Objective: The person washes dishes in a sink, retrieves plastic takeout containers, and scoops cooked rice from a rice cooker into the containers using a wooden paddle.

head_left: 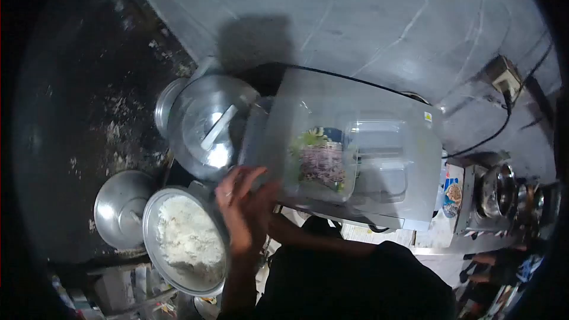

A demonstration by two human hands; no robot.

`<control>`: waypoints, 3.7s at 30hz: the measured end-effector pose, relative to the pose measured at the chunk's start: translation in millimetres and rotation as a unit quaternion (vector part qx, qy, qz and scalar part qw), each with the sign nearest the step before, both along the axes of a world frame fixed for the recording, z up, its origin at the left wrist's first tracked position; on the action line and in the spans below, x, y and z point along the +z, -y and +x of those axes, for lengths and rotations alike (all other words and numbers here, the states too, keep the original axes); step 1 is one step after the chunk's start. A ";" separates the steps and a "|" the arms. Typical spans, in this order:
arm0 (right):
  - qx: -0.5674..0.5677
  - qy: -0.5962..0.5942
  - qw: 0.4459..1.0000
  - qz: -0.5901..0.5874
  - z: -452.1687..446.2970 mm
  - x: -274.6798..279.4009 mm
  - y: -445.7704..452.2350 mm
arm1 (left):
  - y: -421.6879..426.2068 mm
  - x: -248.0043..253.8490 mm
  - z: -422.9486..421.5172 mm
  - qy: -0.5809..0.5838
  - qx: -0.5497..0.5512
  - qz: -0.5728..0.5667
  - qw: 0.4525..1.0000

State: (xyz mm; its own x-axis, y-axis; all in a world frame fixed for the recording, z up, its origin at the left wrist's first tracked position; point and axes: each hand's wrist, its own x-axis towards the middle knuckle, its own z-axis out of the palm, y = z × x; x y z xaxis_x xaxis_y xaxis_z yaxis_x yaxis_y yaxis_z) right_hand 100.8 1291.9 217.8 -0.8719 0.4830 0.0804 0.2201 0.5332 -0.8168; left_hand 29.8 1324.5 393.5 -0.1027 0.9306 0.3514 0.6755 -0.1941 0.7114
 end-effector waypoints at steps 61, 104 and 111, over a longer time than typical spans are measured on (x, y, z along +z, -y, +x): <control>0.462 0.191 0.806 0.316 -480.0 45.3 11.6 | 286.7 -162.5 -301.1 0.386 0.563 0.490 0.542; 0.407 -0.119 0.906 0.016 -349.9 273.7 -6.8 | 302.9 -171.5 -286.2 0.437 0.487 0.572 0.495; 0.344 0.097 0.805 0.473 -427.3 31.2 -10.1 | 298.5 -174.3 -272.8 0.353 0.569 0.489 0.558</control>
State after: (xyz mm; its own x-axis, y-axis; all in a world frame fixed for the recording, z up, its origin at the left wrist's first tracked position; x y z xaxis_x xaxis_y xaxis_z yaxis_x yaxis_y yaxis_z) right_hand -326.5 1302.0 248.9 -0.9473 -0.3177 -0.0419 -0.3193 0.9467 0.0415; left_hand -243.0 1026.1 219.2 -0.8665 -0.4814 0.1318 0.3753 -0.4543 0.8079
